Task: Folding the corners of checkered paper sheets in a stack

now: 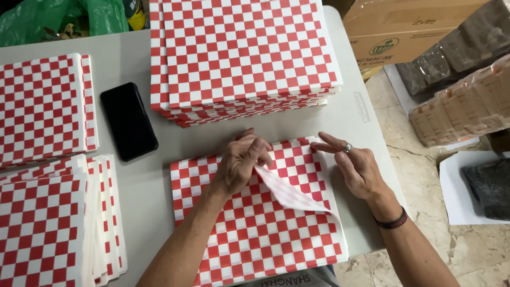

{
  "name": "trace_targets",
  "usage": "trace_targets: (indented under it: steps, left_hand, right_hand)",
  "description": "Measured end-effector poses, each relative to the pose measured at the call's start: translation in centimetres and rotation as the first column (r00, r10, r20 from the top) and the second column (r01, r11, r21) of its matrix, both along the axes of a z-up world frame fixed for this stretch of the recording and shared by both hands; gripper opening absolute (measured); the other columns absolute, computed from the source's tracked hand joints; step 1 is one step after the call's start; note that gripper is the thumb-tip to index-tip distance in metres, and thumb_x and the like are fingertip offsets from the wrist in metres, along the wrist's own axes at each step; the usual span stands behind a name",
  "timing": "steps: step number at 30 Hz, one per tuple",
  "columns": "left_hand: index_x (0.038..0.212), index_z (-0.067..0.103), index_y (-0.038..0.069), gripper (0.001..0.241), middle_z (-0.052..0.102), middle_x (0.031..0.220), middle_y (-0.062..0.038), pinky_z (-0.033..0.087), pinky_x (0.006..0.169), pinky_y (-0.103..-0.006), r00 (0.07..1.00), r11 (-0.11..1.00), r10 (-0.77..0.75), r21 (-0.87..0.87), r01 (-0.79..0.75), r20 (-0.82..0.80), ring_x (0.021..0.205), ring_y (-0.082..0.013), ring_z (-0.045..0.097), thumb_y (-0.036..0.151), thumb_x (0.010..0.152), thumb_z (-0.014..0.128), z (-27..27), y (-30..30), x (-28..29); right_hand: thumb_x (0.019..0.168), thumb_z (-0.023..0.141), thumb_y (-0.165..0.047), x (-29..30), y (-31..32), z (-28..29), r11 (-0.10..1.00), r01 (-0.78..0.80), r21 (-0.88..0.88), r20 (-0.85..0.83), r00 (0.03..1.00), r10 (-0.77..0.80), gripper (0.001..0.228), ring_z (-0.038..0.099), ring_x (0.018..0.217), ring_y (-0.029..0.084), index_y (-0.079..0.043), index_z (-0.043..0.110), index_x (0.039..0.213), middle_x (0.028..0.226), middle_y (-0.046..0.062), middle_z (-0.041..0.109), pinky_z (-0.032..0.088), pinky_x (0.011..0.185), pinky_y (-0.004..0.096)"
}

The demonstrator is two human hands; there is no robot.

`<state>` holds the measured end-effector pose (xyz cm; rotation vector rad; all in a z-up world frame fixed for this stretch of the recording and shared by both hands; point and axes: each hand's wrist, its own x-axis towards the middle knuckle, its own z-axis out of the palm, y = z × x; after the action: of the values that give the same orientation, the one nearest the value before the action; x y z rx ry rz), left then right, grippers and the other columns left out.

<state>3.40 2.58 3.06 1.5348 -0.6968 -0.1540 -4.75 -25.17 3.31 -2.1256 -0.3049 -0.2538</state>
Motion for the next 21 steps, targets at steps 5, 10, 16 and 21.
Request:
trace_targets:
  steps: [5, 10, 16, 21]
  left_hand:
    - [0.062, 0.069, 0.013, 0.057, 0.072, 0.076, -0.007, 0.030, 0.118, -0.0387, 0.998, 0.989, 0.062, 0.132, -0.059, -0.019, 0.099, -0.0225, 0.068, 0.044, 0.105, 0.050, -0.3, -0.4, -0.5]
    - [0.060, 0.067, 0.008, 0.051, 0.075, 0.114, -0.006, 0.044, 0.107, -0.0479, 0.992, 0.970, 0.055, 0.230, -0.081, 0.114, 0.120, -0.0343, 0.064, 0.034, 0.103, 0.060, 0.7, -0.5, -0.7]
    - [0.076, 0.069, 0.006, 0.028, 0.069, 0.077, -0.010, 0.049, 0.100, -0.0461, 0.979, 0.986, 0.084, 0.130, -0.109, 0.184, 0.097, -0.0310, 0.071, 0.026, 0.094, 0.076, -2.0, -0.7, -0.2]
    - [0.089, 0.066, 0.009, 0.027, 0.067, 0.066, -0.004, 0.052, 0.080, -0.0329, 0.998, 0.995, 0.055, 0.086, -0.058, 0.035, 0.089, -0.0208, 0.070, 0.031, 0.102, 0.059, 0.8, 0.0, -0.1]
  right_hand:
    - [0.102, 0.036, -0.034, -0.1, 0.3, -0.1, 0.995, -0.023, -0.097, -0.032, 0.999, 0.020, 0.053, 0.052, 0.036, 0.014, -0.014, 0.055, 0.147, 0.111, 0.005, 0.078, 0.042, 0.039, 0.027]
    - [0.100, 0.040, -0.037, 0.0, 0.7, 0.0, 0.993, -0.081, -0.086, 0.005, 0.997, 0.081, 0.054, 0.054, 0.035, 0.015, -0.011, 0.058, 0.143, 0.110, 0.009, 0.078, 0.044, 0.039, 0.027]
    - [0.099, 0.036, -0.040, -0.4, 0.5, 0.1, 0.998, -0.066, 0.007, 0.097, 0.993, 0.065, 0.059, 0.055, 0.038, 0.009, -0.008, 0.056, 0.144, 0.116, 0.008, 0.076, 0.043, 0.040, 0.024]
    - [0.100, 0.035, -0.035, -0.2, -0.5, -0.4, 1.000, -0.017, 0.014, 0.058, 0.998, 0.016, 0.056, 0.056, 0.037, 0.009, -0.008, 0.056, 0.144, 0.114, 0.007, 0.077, 0.044, 0.040, 0.021]
